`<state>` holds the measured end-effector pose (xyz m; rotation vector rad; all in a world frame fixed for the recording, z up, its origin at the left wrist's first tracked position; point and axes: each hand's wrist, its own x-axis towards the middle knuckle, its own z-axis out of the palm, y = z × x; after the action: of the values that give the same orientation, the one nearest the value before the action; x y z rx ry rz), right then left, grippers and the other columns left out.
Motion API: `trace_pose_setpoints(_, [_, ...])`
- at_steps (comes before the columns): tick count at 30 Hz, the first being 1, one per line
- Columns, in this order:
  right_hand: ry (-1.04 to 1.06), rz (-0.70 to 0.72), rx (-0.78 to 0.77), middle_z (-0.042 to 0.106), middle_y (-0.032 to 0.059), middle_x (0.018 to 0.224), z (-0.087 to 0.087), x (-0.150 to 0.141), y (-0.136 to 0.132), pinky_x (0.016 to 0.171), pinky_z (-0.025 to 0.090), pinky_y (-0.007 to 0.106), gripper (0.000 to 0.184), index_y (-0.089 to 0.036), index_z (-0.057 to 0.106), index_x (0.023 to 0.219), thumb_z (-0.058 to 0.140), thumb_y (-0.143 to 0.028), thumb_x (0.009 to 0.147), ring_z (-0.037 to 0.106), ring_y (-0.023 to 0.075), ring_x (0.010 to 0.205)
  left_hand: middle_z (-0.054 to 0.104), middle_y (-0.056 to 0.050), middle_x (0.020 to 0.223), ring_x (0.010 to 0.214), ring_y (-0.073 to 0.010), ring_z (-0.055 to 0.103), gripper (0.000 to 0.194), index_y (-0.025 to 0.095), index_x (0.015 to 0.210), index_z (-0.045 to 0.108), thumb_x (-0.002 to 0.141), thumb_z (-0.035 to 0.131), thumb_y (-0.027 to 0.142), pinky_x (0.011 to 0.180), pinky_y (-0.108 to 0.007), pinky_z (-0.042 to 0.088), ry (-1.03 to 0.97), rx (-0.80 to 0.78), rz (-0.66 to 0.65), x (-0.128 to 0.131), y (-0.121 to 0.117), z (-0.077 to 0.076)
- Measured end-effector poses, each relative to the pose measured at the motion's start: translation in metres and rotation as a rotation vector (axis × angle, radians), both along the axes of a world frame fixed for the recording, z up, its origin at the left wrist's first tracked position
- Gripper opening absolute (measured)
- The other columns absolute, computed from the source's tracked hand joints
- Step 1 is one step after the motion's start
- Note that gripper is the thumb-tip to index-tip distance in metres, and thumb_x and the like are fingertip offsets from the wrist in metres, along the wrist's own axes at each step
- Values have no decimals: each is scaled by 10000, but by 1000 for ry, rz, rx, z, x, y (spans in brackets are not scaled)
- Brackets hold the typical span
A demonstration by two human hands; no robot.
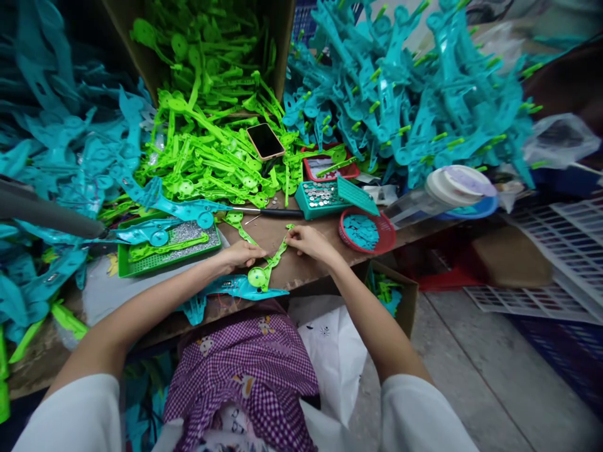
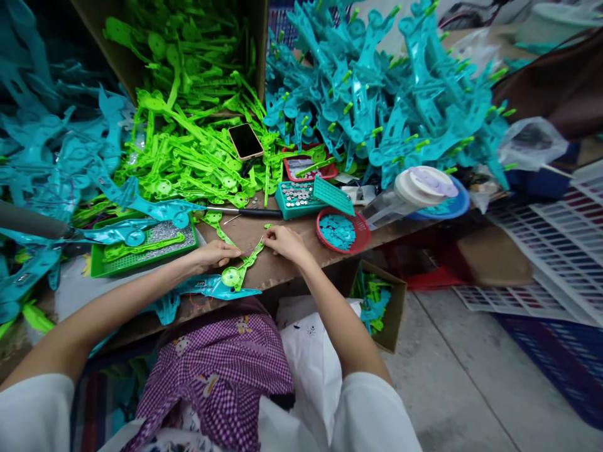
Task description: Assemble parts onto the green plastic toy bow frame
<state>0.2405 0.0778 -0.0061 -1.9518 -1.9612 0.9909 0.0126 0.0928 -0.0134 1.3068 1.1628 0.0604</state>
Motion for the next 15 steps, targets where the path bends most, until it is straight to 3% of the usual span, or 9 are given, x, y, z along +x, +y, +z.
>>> trace_pose_setpoints(2, [6,-3,-7,691,-29,718,0,0,0,556,361,205,169,-209,645,844,572,-361,848,621,98,521,500,44,460,401,-90,382,308,142,1064,709,890,558,347,449,-209,236,-1,193,-93,-1,-3,1])
trace_pose_setpoints(4, [15,-3,-6,686,-32,715,0,0,1,563,365,202,163,-208,640,830,581,-360,842,623,98,528,639,-10,640,559,-128,549,262,194,1070,715,906,540,301,545,-219,356,37,527,-265,-2,-7,3])
trace_pose_setpoints(6, [20,-2,2,689,-30,727,-2,1,1,562,362,202,166,-209,637,827,584,-366,840,620,97,530,693,-48,853,724,-168,619,246,233,1073,716,911,531,250,637,-246,414,141,840,-461,-3,-11,5])
trace_pose_setpoints(8, [17,-3,5,694,-26,729,-4,2,2,556,354,204,169,-211,640,838,582,-370,840,618,101,540,682,-71,992,827,-193,627,275,243,1093,706,906,515,179,676,-264,433,259,1033,-635,-1,-13,8])
trace_pose_setpoints(12, [6,2,19,694,-20,703,-7,4,1,555,338,210,179,-215,649,852,573,-377,846,619,116,576,664,-96,1017,959,-229,606,299,208,1061,709,873,509,88,719,-284,444,331,1163,-839,6,-10,16])
trace_pose_setpoints(15, [4,7,38,691,-25,697,-7,4,0,565,333,212,178,-219,652,852,567,-375,852,619,114,585,678,-91,976,927,-224,624,247,201,1015,724,895,516,147,721,-287,446,283,1062,-800,10,-5,24])
